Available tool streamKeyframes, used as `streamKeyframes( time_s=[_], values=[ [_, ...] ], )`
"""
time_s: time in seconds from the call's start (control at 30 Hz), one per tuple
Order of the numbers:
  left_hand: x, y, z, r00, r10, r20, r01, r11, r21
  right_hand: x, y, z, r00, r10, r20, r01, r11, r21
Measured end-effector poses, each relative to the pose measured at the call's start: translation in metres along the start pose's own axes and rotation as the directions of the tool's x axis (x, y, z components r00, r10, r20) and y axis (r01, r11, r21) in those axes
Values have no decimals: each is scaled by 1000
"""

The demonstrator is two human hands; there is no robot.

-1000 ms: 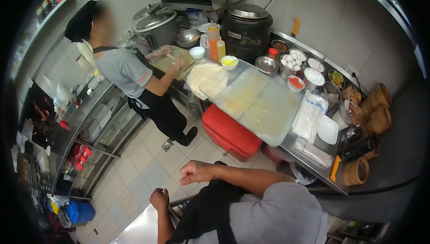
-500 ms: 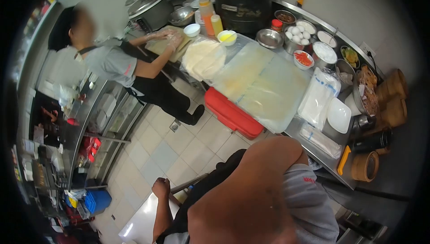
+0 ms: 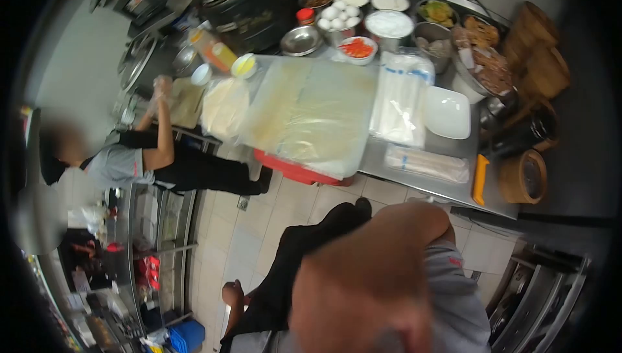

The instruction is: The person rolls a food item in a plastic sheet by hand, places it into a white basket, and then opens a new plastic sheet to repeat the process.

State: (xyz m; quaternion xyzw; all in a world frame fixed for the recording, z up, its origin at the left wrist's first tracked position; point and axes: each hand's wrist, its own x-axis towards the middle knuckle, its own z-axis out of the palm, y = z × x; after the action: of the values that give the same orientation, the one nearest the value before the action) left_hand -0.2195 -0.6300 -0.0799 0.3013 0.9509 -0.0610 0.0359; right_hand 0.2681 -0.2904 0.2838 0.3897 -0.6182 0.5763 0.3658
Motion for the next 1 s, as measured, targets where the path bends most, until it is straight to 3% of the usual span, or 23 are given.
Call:
streamKeyframes(
  time_s=[0.03,0.07,0.1,0.13,0.17,0.2,0.23,0.27,0.3,0.37,0.4,0.5,0.6,0.73,0.83,0.9,0.93,1.0],
  values=[
    [3,-6,9,1000,-5,-16,5,1000,-12,-21,0,3,972,72,-224,-80,996,-27],
    [4,-7,10,1000,13,-1,-13,1000,6,-40,-12,-4,878,306,-368,-406,884,-233],
    [5,-7,8,1000,27,12,-27,999,24,-59,-18,-13,704,453,-547,-686,632,-360],
    [6,-5,7,999,48,9,-48,999,15,-90,0,-13,548,352,-759,-821,401,-407],
    [6,-5,7,998,51,28,-53,998,44,-118,16,-12,338,224,-914,-940,126,-316],
    [7,-5,7,997,54,47,-58,995,76,-165,34,-16,363,-29,-931,-931,-60,-361],
    [9,-3,9,996,73,45,-77,994,73,-211,40,-20,368,-107,-924,-900,-292,-325],
    [10,-3,10,996,37,82,-48,990,134,-238,40,-17,277,-215,-937,-917,-349,-191],
    [14,-3,10,993,1,118,-24,981,193,-259,39,-13,269,-231,-935,-917,-357,-176],
    [18,-22,34,997,-26,69,17,992,128,-288,35,-4,303,-434,-848,-864,-501,-52],
    [22,-18,34,997,-22,78,13,992,124,-294,37,-1,307,-452,-838,-858,-512,-38],
    [22,-8,35,996,31,88,-38,995,88,-310,46,-6,342,-430,-835,-839,-541,-65],
    [25,0,33,993,77,84,-83,994,73,-324,54,-13,293,-388,-874,-817,-576,-18],
    [34,13,33,988,130,84,-134,990,40,-325,65,-12,305,-396,-866,-756,-654,33],
    [38,17,33,983,155,100,-157,987,15,-320,70,-7,389,-402,-829,-715,-699,4],
    [41,19,33,981,159,111,-160,987,-4,-320,80,-7,322,-334,-886,-683,-730,26],
    [44,20,32,981,159,112,-158,987,-17,-321,85,-8,335,-323,-885,-676,-736,12],
    [47,21,33,979,166,117,-163,986,-35,-322,92,-9,286,-349,-892,-616,-780,108]
  ],
)
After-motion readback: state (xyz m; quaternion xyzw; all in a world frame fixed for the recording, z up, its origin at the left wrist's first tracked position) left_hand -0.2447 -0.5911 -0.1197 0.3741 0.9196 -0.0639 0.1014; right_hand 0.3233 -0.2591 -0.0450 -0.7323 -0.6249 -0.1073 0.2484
